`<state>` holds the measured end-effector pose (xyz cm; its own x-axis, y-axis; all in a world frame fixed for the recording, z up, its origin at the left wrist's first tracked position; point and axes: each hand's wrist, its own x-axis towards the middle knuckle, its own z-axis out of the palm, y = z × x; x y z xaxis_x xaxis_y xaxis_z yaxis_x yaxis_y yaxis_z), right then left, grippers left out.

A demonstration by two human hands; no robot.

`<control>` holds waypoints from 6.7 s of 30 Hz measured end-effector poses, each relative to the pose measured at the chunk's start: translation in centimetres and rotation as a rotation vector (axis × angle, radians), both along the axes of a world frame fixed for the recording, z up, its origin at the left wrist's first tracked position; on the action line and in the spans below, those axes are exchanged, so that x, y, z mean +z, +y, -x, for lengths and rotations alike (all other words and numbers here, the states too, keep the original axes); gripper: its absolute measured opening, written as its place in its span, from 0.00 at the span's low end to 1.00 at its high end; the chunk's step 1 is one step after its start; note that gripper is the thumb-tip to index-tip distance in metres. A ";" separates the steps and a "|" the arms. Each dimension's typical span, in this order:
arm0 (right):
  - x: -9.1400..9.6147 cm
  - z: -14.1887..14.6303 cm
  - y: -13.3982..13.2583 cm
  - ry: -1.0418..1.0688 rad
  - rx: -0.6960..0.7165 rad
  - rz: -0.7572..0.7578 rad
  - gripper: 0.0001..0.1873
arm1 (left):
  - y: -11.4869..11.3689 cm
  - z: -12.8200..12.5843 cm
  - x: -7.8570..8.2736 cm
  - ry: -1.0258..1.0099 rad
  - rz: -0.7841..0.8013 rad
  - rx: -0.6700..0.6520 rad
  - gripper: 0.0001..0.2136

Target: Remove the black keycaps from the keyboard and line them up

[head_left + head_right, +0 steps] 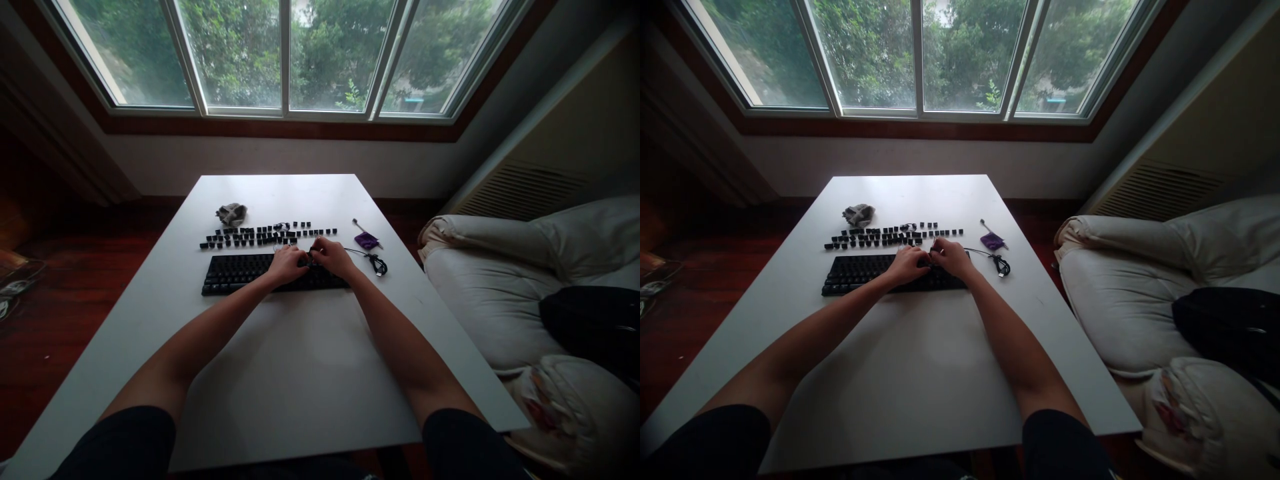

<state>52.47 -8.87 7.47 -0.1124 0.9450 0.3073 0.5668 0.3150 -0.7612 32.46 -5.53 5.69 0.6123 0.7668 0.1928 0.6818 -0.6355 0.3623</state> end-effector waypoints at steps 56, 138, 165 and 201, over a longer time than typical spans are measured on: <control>-0.2 2.0 -0.3 0.524 -0.064 -0.072 0.18 | 1.6 1.6 -1.0 -0.938 0.661 -0.147 0.17; 0.0 -0.8 1.2 0.579 -0.279 0.095 0.13 | 6.4 -2.2 0.1 0.032 -0.075 0.228 0.09; 1.9 -0.7 -1.3 -0.254 -0.022 -0.020 0.04 | 0.3 -0.8 0.8 0.068 0.039 -0.065 0.13; -3.3 -2.6 -1.0 0.513 0.000 0.201 0.22 | -1.2 -2.0 0.1 -0.068 -0.016 -0.020 0.08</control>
